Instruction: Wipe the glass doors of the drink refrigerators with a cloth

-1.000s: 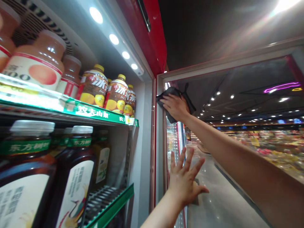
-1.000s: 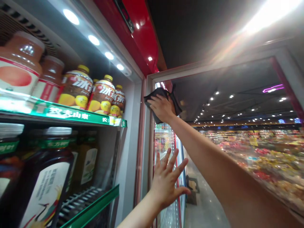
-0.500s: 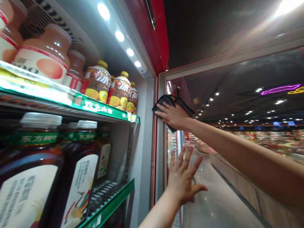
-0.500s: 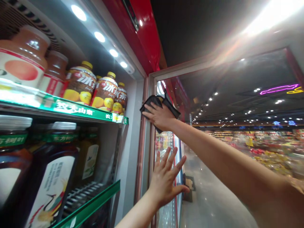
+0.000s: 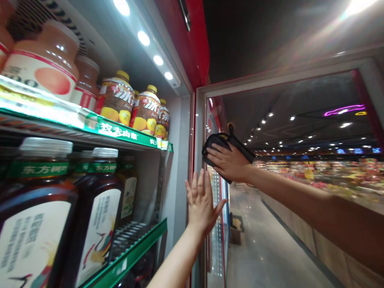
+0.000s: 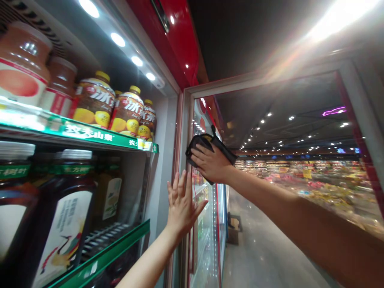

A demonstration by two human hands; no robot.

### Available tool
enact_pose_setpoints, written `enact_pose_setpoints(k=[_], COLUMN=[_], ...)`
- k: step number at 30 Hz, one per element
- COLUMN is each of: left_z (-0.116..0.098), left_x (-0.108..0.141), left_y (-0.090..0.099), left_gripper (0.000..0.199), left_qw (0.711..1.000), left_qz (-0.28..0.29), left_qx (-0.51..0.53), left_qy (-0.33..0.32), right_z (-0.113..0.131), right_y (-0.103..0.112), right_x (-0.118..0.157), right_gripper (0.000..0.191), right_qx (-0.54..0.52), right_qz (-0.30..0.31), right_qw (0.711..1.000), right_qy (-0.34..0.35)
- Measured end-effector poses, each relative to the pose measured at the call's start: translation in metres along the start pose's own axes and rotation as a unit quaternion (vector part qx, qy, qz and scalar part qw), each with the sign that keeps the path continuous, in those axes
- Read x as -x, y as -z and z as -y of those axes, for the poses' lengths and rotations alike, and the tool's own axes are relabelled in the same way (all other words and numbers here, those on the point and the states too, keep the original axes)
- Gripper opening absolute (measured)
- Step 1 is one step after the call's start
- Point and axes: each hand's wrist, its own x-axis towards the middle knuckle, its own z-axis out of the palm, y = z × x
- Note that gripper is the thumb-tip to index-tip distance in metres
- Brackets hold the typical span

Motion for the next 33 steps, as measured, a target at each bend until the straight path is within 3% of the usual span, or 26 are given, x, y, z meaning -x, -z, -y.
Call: enact_pose_setpoints(k=[2, 3, 4, 6, 8, 9, 11, 13, 15, 16, 18, 20, 23, 25, 28, 30, 31, 33], left_z=[0.004, 0.005, 0.005, 0.005, 0.004, 0.004, 0.004, 0.003, 0.002, 0.001, -0.002, -0.005, -0.01, -0.015, -0.026, -0.035, -0.039, -0.045], left_x=[-0.004, -0.006, -0.009, -0.016, -0.021, -0.023, -0.026, -0.028, -0.031, -0.033, -0.037, -0.04, -0.042, -0.042, -0.046, -0.05, -0.052, -0.056], left_y=[0.003, 0.005, 0.007, 0.01, 0.011, 0.011, 0.01, 0.009, 0.007, 0.005, 0.003, -0.001, -0.006, -0.01, -0.015, -0.018, -0.02, -0.023], left_gripper=[0.106, 0.106, 0.105, 0.106, 0.108, 0.11, 0.111, 0.109, 0.108, 0.107, 0.107, 0.107, 0.106, 0.105, 0.105, 0.104, 0.103, 0.099], left_qw=[1.0, 1.0, 0.999, 0.999, 0.999, 0.999, 0.999, 0.999, 0.999, 0.999, 0.998, 0.997, 0.996, 0.996, 0.994, 0.993, 0.992, 0.99], left_qz=[0.002, 0.003, 0.004, 0.004, 0.004, 0.003, 0.001, -0.005, -0.014, -0.017, -0.023, -0.024, -0.024, -0.025, -0.021, -0.02, -0.021, -0.024], left_qx=[0.003, 0.004, 0.006, 0.01, 0.018, 0.021, 0.024, 0.024, 0.023, 0.023, 0.025, 0.029, 0.035, 0.042, 0.059, 0.071, 0.076, 0.086], left_qy=[-0.014, -0.027, -0.039, -0.052, -0.05, -0.044, -0.027, -0.022, -0.036, -0.046, -0.06, -0.067, -0.075, -0.078, -0.088, -0.097, -0.102, -0.112], right_z=[-0.003, -0.013, -0.025, -0.046, -0.05, -0.044, -0.021, 0.0, -0.001, -0.01, -0.043, -0.076, -0.09, -0.071, -0.043, -0.047, -0.057, -0.083], right_y=[0.003, 0.007, 0.012, 0.021, 0.025, 0.025, 0.021, 0.017, 0.019, 0.023, 0.035, 0.046, 0.05, 0.045, 0.039, 0.044, 0.049, 0.062], right_x=[0.012, 0.012, 0.008, -0.005, -0.016, -0.018, -0.016, -0.009, 0.0, 0.003, 0.01, 0.017, 0.031, 0.04, 0.05, 0.057, 0.062, 0.076], right_gripper=[0.046, 0.045, 0.045, 0.046, 0.048, 0.049, 0.048, 0.047, 0.048, 0.049, 0.05, 0.051, 0.053, 0.052, 0.049, 0.05, 0.05, 0.052], right_qx=[-0.016, -0.017, -0.012, 0.009, 0.027, 0.027, 0.014, -0.008, -0.019, -0.015, 0.012, 0.05, 0.084, 0.086, 0.069, 0.067, 0.074, 0.103], right_qz=[0.003, 0.002, -0.005, -0.031, -0.05, -0.047, -0.021, 0.011, 0.022, 0.017, -0.014, -0.065, -0.112, -0.094, -0.022, 0.007, 0.008, -0.018], right_qw=[0.998, 0.999, 1.0, 0.993, 0.972, 0.967, 0.979, 0.994, 0.998, 0.998, 0.989, 0.955, 0.907, 0.924, 0.977, 0.987, 0.984, 0.959], right_qy=[0.054, 0.05, 0.017, -0.115, -0.23, -0.248, -0.202, -0.106, -0.051, -0.059, -0.149, -0.284, -0.398, -0.361, -0.2, -0.146, -0.16, -0.263])
